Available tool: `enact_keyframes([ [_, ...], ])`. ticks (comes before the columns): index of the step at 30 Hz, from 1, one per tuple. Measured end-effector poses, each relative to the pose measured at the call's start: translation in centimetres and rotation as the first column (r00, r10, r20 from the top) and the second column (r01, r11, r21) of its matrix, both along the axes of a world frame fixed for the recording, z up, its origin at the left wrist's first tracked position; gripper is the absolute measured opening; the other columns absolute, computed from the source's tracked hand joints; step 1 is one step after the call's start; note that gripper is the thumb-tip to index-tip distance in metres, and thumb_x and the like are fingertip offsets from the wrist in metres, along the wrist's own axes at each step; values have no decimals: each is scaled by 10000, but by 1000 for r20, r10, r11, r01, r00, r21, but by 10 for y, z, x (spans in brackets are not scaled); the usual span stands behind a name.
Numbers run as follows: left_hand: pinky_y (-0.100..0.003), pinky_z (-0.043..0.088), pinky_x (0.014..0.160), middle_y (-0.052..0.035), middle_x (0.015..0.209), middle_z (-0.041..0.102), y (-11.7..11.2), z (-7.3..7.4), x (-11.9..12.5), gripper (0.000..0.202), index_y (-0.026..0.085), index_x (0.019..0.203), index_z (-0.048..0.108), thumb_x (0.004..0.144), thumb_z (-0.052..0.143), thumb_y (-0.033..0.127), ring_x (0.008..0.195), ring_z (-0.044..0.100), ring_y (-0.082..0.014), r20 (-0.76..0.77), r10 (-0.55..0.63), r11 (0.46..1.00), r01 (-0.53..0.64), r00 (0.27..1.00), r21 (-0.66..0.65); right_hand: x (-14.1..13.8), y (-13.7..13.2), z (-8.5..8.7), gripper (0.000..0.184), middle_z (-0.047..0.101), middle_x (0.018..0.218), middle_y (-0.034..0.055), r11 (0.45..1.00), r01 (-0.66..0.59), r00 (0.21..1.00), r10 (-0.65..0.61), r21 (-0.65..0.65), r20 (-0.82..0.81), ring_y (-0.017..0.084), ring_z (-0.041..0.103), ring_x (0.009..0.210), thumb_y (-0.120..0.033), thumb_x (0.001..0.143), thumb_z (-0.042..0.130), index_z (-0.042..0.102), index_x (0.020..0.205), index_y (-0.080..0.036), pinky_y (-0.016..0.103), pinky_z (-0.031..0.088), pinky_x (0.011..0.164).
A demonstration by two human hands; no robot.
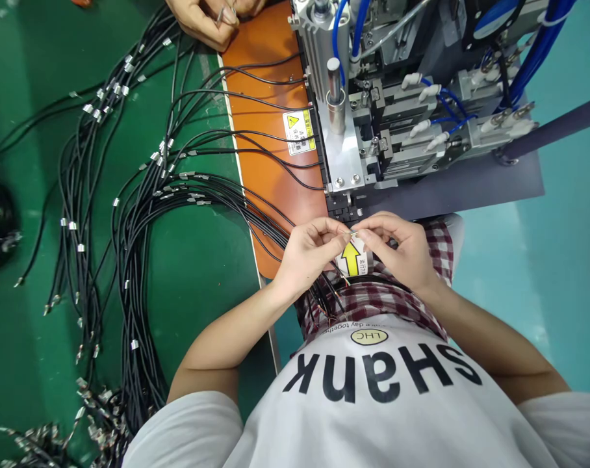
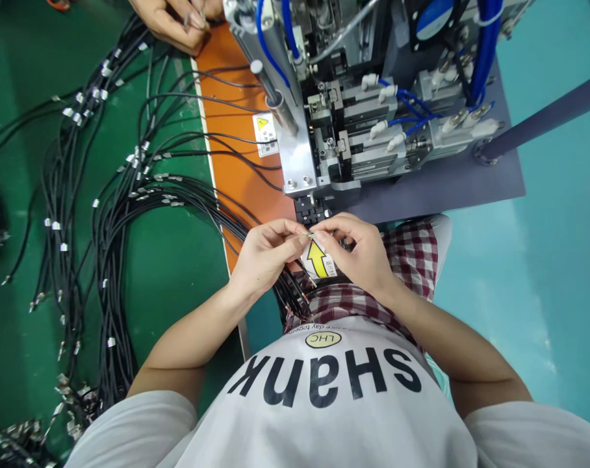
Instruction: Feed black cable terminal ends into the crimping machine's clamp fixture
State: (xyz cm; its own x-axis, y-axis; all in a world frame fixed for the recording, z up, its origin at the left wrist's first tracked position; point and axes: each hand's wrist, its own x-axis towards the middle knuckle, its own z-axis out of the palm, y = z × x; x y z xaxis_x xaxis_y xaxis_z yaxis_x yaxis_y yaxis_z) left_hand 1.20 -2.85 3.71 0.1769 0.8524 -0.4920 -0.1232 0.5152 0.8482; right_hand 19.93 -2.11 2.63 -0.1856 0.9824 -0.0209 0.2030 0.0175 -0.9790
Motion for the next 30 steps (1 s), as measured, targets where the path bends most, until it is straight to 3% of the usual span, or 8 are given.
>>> enact_keyframes([
  [8, -127, 406, 375, 33, 631, 577, 0, 1, 0, 248, 173, 888, 721, 791, 826, 376, 495, 467, -45, -19, 5, 1000, -5, 1000, 28, -4, -1, 5, 31, 724, 811, -3, 991, 63, 996, -69, 120, 54, 130, 616, 694, -210, 847, 750, 773, 850, -230, 278, 464, 595],
  [21, -143, 416, 370, 32, 616, 594, 0, 6, 2, 276, 162, 872, 708, 785, 828, 395, 469, 492, -49, -57, -15, 999, 17, 998, 43, -7, 0, 6, 55, 717, 810, 11, 993, 60, 994, -69, 106, 84, 167, 625, 727, -245, 870, 723, 741, 818, -242, 322, 502, 650],
  [30, -164, 413, 386, 12, 663, 625, 2, 3, 0, 268, 152, 898, 704, 810, 804, 384, 482, 530, -62, -98, -58, 995, 66, 993, 81, -7, 0, 5, 86, 685, 802, 3, 992, 49, 996, -56, 117, 63, 148, 595, 714, -203, 878, 703, 696, 795, -227, 309, 450, 644],
])
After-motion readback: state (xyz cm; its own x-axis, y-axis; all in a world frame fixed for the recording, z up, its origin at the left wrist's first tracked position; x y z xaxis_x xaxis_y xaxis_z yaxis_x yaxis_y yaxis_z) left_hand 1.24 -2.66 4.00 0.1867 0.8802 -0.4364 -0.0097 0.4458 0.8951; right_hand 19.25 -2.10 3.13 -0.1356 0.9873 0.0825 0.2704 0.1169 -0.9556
